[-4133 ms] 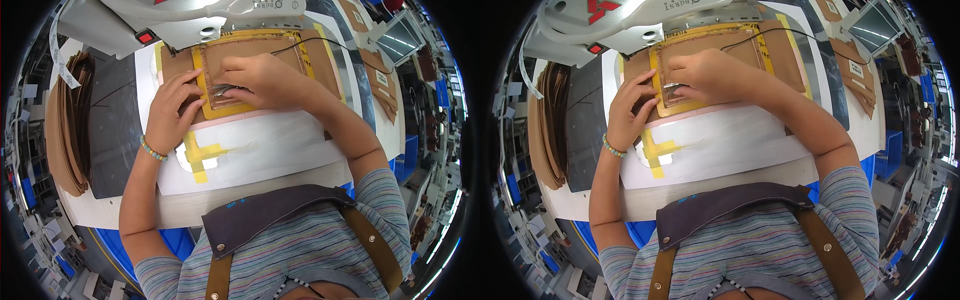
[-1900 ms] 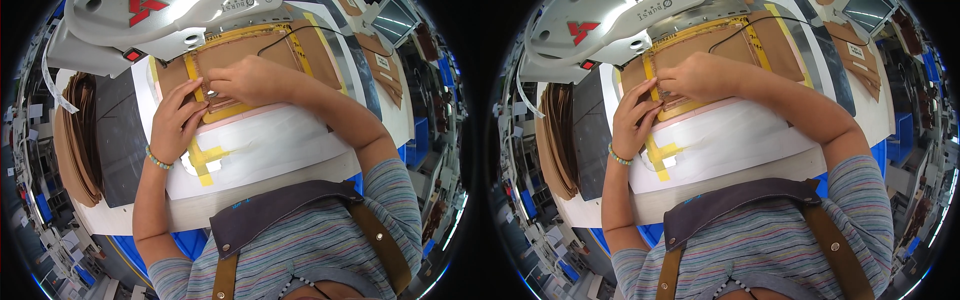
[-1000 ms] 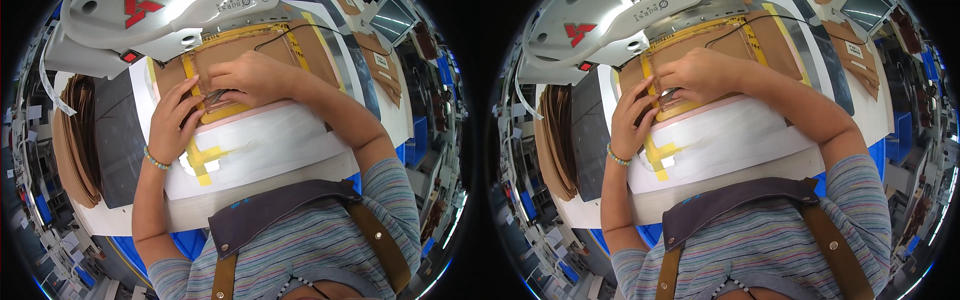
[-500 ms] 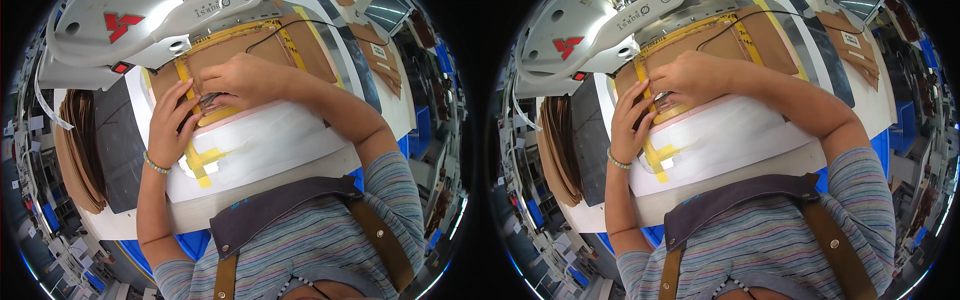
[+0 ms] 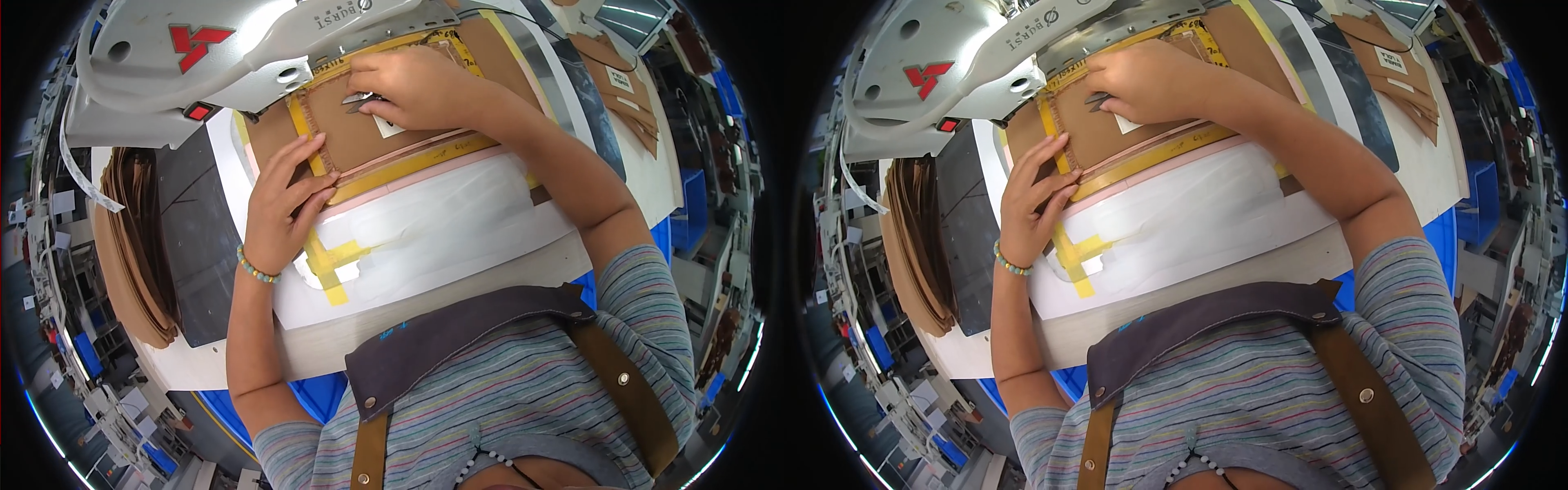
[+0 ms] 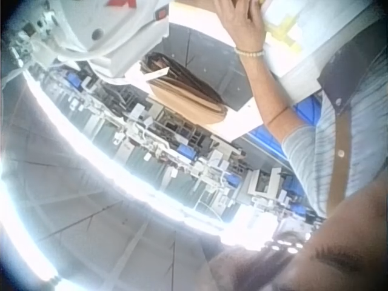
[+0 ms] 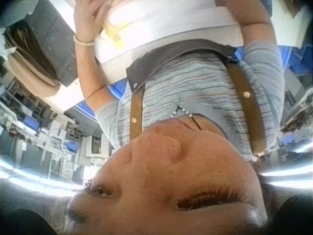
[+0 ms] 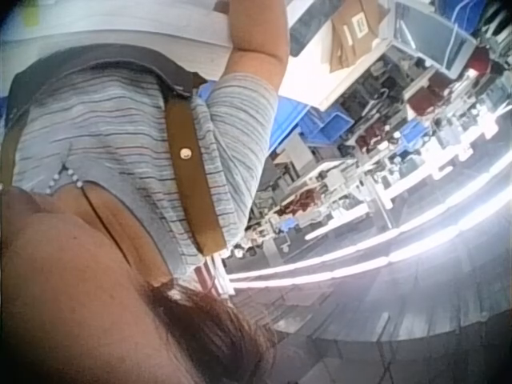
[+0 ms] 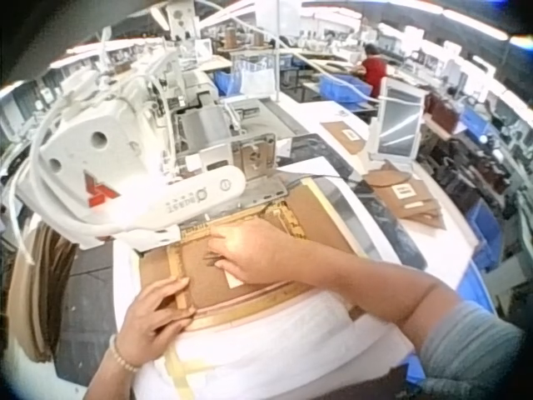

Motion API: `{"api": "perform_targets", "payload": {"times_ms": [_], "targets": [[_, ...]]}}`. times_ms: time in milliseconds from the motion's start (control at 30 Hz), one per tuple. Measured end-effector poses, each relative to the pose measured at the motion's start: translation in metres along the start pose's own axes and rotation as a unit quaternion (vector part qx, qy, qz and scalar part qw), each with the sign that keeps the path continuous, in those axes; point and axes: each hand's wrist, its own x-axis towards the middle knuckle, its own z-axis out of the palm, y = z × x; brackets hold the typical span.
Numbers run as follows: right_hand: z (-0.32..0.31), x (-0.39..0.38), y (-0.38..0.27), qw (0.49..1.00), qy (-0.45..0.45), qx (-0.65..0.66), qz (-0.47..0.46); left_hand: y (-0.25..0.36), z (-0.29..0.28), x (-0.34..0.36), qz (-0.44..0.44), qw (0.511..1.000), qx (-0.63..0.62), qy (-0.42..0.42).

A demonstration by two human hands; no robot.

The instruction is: Sewing a leather panel using an industrial sewing machine and adjusting the piece manually.

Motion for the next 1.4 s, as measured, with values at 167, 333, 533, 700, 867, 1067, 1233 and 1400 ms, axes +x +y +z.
{"api": "perform_targets", "payload": {"times_ms": [167, 333, 533, 700, 867, 1067, 1233, 1400], "targets": [[-0.023, -0.015, 0.0, 0.998, 0.008, -0.034, -0.054, 0.001, 0.001, 0.002, -0.001, 1.0, -0.016, 0.005], [-0.104, -0.103, -0.06, 0.982, -0.162, 0.091, -0.016, -0.004, 0.0, -0.004, 0.005, 0.999, -0.025, 0.028], [-0.124, -0.213, -0.132, 0.798, -0.55, 0.148, 0.196, 0.0, 0.001, -0.006, -0.039, 0.996, -0.043, 0.065], [-0.086, -0.285, -0.17, 0.814, -0.403, 0.217, 0.358, -0.003, 0.003, -0.005, -0.035, 0.986, -0.046, 0.157], [-0.039, -0.321, -0.164, 0.8, -0.303, 0.327, 0.402, -0.001, 0.006, -0.01, -0.045, 0.978, -0.088, 0.184], [0.0, -0.345, -0.18, 0.823, -0.085, 0.293, 0.48, -0.004, 0.006, -0.016, -0.036, 0.978, -0.066, 0.194], [0.051, -0.389, -0.18, 0.961, -0.07, 0.023, 0.267, -0.013, 0.013, -0.011, -0.007, 0.981, -0.037, 0.192], [0.065, -0.386, -0.201, 0.952, -0.077, -0.071, 0.288, -0.049, 0.011, -0.01, 0.049, 0.986, -0.034, 0.154]]}}
